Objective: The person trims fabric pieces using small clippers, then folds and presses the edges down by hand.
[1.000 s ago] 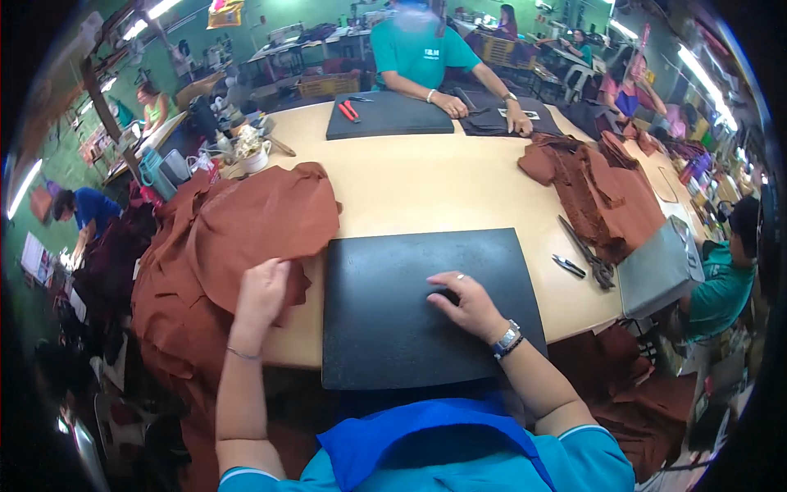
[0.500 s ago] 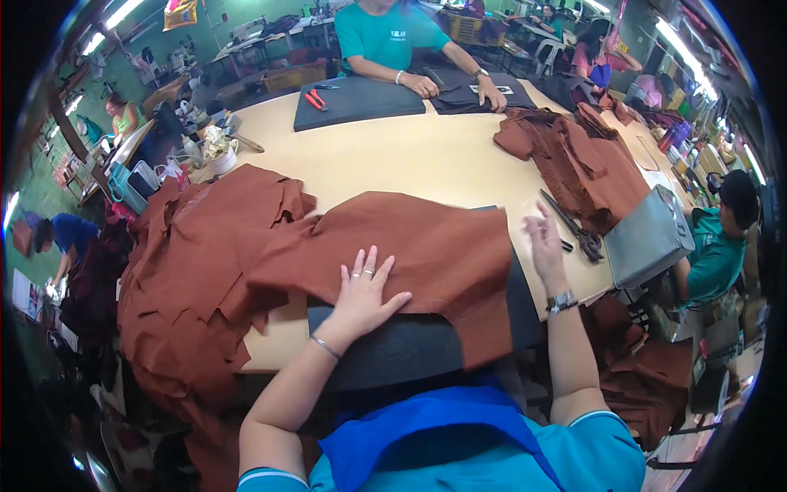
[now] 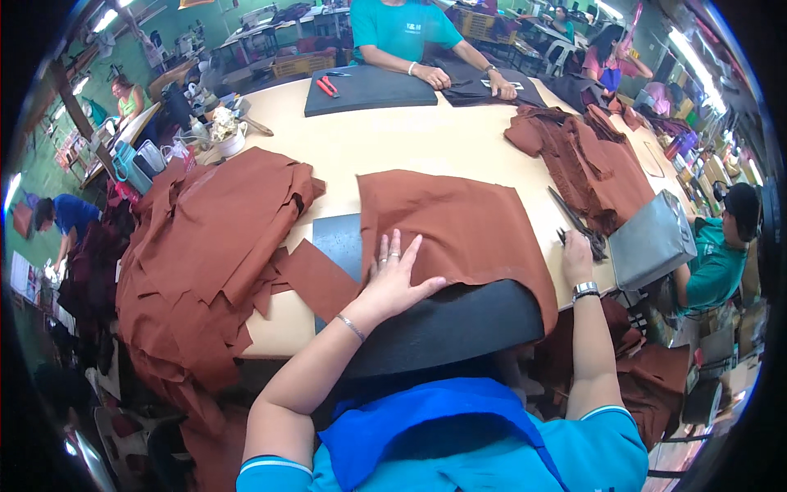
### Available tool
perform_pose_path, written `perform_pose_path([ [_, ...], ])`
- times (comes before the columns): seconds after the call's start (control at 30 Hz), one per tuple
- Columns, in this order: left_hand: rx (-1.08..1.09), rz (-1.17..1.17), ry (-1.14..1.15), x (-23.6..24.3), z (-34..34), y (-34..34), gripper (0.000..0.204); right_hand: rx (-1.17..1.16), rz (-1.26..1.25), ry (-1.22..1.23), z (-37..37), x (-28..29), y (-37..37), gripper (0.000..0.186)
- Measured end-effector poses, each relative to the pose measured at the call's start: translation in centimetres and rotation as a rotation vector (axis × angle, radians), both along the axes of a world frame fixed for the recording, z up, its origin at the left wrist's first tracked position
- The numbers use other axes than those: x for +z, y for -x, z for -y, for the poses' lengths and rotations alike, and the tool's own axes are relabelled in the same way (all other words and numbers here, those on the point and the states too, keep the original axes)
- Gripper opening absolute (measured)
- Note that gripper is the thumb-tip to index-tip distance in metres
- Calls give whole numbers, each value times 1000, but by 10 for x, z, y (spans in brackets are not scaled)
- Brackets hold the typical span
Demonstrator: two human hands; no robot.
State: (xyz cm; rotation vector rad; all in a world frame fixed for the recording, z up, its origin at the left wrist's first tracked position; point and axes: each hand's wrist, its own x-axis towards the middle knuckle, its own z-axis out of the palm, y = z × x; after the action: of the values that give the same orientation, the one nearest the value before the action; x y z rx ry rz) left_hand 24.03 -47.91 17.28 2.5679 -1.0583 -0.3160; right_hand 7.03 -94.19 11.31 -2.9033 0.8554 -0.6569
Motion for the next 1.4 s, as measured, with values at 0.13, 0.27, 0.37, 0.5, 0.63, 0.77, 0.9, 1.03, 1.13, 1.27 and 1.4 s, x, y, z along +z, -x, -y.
perform_pose_path([
  [0.13, 127, 256, 84, 50, -43, 4, 104, -20, 412, -498, -30, 31, -27, 40],
  [0.27, 200, 150, -42, 49, -114, 3, 111, 356, 210, -534, -155, 81, -56, 42],
  [0.37, 215, 172, 119, 23, -117, 13, 91, 525, 1, -337, -216, 88, -73, 54],
  [0.5, 240, 209, 209, 11, -110, 26, 73, 493, -89, -243, -230, 64, -102, 53],
  [0.63, 262, 323, 154, 26, -100, 41, 58, 481, 17, -224, -217, 55, -129, 49],
  [0.77, 172, 360, 234, 8, -92, 28, 32, 509, 209, -255, -218, 50, -131, 44],
  [0.9, 384, -464, 913, 1, -79, 16, 17, 571, 84, -736, -254, 92, -92, 40],
  [1.03, 493, -1140, 1245, 8, -54, 16, 40, 734, 31, -983, -287, 86, -58, 50],
  [1.13, 426, -1331, 1022, 16, -40, 12, 49, 548, 37, -1497, -299, 92, -53, 44],
  [1.27, 362, -1490, 1018, 11, -29, -12, 55, 649, 153, -1258, -300, 76, -52, 36],
  [1.4, 231, -1447, 931, -6, -18, -17, 56, 654, 273, -1219, -302, 67, -56, 31],
])
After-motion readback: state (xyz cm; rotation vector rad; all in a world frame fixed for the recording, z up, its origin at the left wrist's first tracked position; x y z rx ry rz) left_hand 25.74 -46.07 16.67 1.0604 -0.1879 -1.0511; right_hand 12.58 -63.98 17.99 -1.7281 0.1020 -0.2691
